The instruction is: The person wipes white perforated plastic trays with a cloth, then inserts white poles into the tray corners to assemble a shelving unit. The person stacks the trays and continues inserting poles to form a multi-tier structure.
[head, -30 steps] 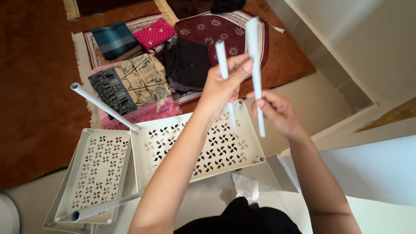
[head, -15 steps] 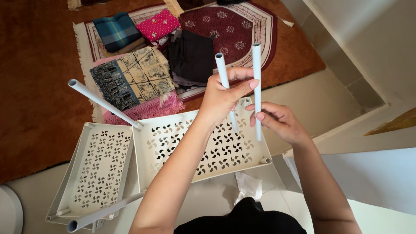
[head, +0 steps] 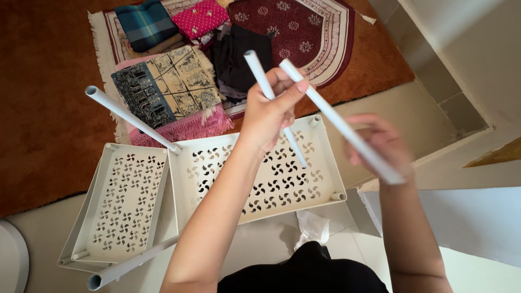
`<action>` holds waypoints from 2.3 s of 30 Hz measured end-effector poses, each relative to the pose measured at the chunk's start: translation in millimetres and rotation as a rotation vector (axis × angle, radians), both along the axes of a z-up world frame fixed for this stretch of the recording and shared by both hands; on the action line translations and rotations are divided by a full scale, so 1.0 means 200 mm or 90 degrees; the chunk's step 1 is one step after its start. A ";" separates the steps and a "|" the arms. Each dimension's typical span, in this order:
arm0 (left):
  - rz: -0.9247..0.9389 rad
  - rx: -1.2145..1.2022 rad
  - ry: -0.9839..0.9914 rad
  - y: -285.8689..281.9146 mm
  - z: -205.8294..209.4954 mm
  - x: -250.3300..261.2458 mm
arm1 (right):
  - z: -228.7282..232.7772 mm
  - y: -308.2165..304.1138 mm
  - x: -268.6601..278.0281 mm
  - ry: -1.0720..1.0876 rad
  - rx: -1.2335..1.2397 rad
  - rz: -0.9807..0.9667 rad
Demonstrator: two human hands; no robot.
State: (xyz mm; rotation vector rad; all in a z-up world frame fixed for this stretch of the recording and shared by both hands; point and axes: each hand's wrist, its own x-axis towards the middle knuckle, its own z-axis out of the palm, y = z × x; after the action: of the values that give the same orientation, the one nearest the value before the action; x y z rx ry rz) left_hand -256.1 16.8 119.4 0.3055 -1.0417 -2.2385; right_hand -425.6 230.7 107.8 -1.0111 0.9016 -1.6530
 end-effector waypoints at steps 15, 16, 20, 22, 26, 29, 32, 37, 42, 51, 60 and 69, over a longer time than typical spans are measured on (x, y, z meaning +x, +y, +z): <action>-0.127 -0.355 -0.594 0.10 -0.30 -0.16 | 0.01 -0.32 -0.10 0.086 -0.202 -0.512; -0.133 -0.389 -0.635 0.11 -0.33 -0.18 | -0.03 -0.36 -0.11 0.108 -0.207 -0.499; -0.099 -0.532 -0.758 0.12 -0.43 -0.23 | -0.16 -0.49 -0.12 0.132 -0.208 -0.431; -0.079 -0.556 -0.780 0.11 -0.47 -0.24 | -0.19 -0.53 -0.13 0.140 -0.211 -0.412; -0.066 -0.545 -0.774 0.10 -0.49 -0.25 | -0.20 -0.55 -0.14 0.199 -0.204 -0.365; -0.069 -0.545 -0.769 0.10 -0.49 -0.22 | -0.19 -0.54 -0.14 0.168 -0.198 -0.290; -0.071 -0.547 -0.758 0.10 -0.50 -0.22 | -0.22 -0.52 -0.16 0.176 -0.202 -0.206; -0.061 -0.570 -0.745 0.10 -0.53 -0.24 | -0.30 -0.54 -0.17 0.128 -0.163 -0.199; -0.048 -0.537 -0.734 0.08 -0.49 -0.24 | -0.30 -0.57 -0.14 0.146 -0.157 -0.236; 0.085 -0.348 -0.369 0.10 0.04 0.00 | -0.07 -0.36 0.23 0.506 -0.039 -0.563; 0.076 -0.500 -0.090 0.44 0.20 0.04 | 0.00 0.05 0.41 0.225 0.044 -0.481; -0.421 -0.957 -0.564 0.66 -0.31 0.20 | -0.13 0.25 0.34 -0.071 0.039 -0.421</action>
State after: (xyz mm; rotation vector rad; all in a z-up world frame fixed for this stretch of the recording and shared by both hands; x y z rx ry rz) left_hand -215.7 149.6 56.9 0.2521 -3.2319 -1.0189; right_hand -357.4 280.0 81.6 -0.5929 1.2883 -2.1806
